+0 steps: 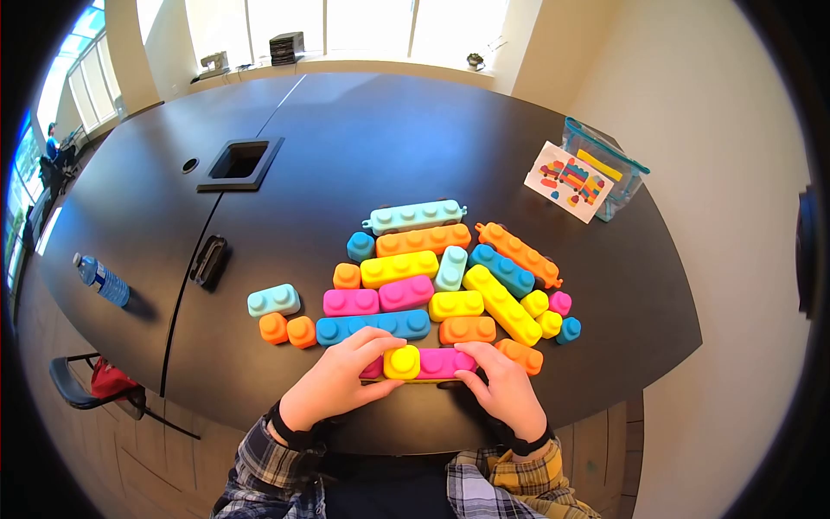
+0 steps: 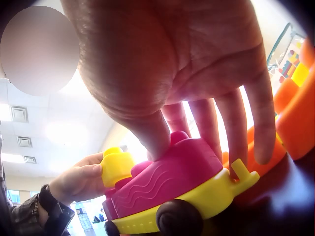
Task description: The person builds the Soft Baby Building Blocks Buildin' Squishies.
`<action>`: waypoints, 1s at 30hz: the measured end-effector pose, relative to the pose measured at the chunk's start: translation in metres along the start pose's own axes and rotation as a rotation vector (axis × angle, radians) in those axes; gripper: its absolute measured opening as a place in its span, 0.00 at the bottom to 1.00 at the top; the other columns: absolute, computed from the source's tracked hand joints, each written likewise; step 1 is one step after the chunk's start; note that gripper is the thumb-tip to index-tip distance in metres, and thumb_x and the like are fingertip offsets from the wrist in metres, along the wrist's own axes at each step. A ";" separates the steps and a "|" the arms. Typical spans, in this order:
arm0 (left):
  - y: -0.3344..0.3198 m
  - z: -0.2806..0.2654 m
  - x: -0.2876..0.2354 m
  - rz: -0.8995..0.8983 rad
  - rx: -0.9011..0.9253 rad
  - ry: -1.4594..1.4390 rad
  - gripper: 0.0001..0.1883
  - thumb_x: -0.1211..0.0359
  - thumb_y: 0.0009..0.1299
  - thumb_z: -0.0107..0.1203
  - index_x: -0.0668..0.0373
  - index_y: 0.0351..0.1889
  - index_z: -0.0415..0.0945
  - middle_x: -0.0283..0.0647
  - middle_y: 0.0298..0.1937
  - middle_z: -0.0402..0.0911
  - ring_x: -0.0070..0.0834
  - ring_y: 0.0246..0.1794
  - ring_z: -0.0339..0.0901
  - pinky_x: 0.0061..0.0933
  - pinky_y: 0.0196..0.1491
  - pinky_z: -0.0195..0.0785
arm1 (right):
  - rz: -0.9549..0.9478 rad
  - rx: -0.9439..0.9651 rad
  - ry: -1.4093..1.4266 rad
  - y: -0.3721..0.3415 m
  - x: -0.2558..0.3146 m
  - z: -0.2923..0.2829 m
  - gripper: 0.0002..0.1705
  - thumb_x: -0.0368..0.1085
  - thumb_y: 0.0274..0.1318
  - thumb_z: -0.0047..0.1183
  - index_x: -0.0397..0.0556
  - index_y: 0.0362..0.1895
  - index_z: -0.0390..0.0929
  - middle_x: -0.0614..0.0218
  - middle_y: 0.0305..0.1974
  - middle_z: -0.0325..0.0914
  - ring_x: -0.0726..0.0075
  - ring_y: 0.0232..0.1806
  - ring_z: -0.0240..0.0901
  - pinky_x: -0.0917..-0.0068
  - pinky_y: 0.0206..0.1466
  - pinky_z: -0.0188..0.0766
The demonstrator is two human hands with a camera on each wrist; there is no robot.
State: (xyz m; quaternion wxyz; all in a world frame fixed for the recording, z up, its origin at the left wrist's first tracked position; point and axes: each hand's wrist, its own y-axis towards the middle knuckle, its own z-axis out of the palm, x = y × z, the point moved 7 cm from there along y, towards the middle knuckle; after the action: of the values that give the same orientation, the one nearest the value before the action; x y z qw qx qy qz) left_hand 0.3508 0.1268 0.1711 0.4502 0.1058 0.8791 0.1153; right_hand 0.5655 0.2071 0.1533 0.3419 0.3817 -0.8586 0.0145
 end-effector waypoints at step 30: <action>-0.001 0.013 0.005 -0.010 0.010 0.192 0.26 0.69 0.63 0.74 0.58 0.59 0.76 0.46 0.51 0.82 0.49 0.54 0.81 0.42 0.56 0.76 | -0.037 -0.003 -0.053 0.001 0.007 0.003 0.21 0.42 0.68 0.63 0.54 0.62 0.80 0.65 0.52 0.84 0.51 0.48 0.84 0.60 0.48 0.83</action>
State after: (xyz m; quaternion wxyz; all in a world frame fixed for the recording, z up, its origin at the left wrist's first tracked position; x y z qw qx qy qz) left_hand 0.3586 0.1289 0.1593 0.3640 0.0924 0.9192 0.1182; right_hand 0.5591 0.2024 0.1554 0.3197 0.3974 -0.8601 -0.0031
